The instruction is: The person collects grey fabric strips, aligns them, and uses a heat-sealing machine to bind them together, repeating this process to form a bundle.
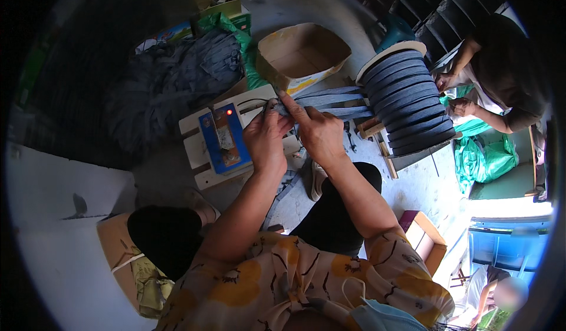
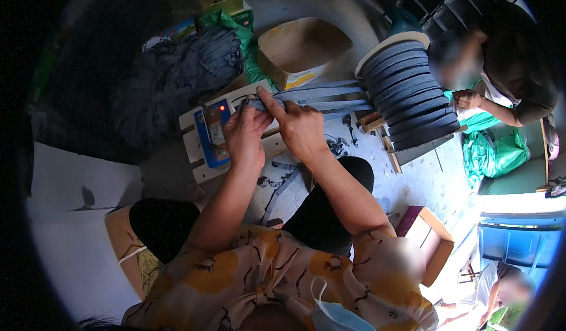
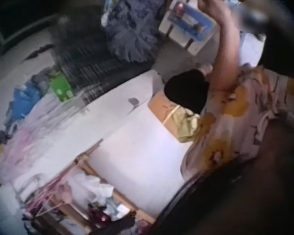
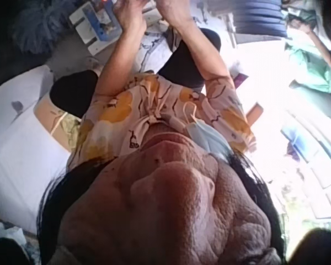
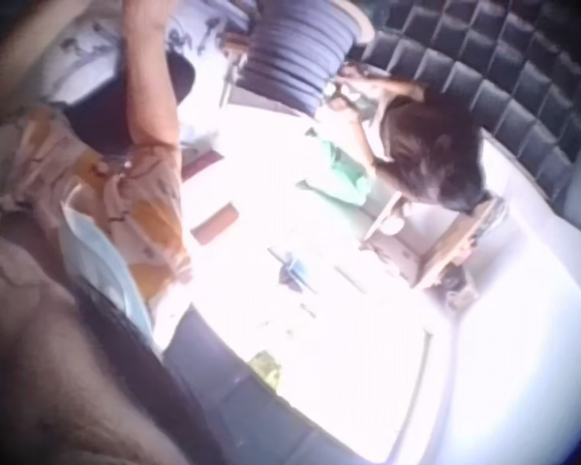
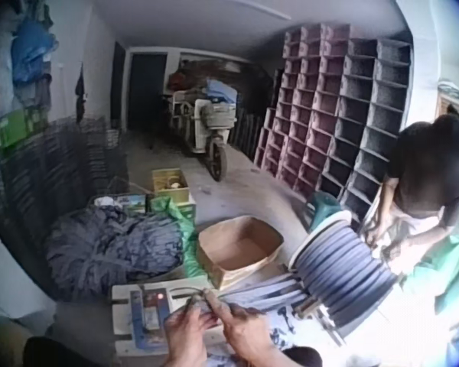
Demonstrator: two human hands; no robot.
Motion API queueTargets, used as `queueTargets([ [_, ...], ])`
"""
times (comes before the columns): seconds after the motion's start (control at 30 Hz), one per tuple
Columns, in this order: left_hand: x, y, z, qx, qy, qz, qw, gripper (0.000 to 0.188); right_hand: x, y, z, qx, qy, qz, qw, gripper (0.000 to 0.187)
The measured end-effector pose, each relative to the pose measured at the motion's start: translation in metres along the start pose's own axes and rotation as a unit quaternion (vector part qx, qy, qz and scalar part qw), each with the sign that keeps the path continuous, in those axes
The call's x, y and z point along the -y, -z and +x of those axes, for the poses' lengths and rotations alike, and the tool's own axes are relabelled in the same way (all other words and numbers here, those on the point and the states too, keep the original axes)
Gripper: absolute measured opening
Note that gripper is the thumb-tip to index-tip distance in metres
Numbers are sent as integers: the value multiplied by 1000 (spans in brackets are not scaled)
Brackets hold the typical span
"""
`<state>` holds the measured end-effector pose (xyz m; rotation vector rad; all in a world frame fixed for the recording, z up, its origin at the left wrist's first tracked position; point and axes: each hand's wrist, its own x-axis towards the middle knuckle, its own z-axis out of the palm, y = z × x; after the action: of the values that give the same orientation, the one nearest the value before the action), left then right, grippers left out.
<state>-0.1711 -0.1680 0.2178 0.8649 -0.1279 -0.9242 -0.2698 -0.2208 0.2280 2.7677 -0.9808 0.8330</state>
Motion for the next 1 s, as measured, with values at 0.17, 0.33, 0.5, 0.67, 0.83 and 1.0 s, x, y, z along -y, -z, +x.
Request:
queueTargets([
  [0.17,-5,-2,-2,8,27,-11,1000,28,-3,-2,4,-55,-18,5,998,63],
  [0.33,-1,-1,-1,2,22,-24,999,29,0,-17,3,-50,6,-21,998,57],
  [0.5,-5,4,1,-1,23,-17,1000,30,6,-18,0,-20,23,-28,999,53],
  [0.67,-6,4,0,-6,-5,8,1000,29,15,-13,2,-2,7,-22,1000,55],
  [0.83,-2,6,2,25,-7,55,998,35,10,-12,-1,-2,-2,11,1000,59],
  [1.0,-3,7,6,25,16,-13,999,40,16,-10,5,-1,-2,15,1000,66],
])
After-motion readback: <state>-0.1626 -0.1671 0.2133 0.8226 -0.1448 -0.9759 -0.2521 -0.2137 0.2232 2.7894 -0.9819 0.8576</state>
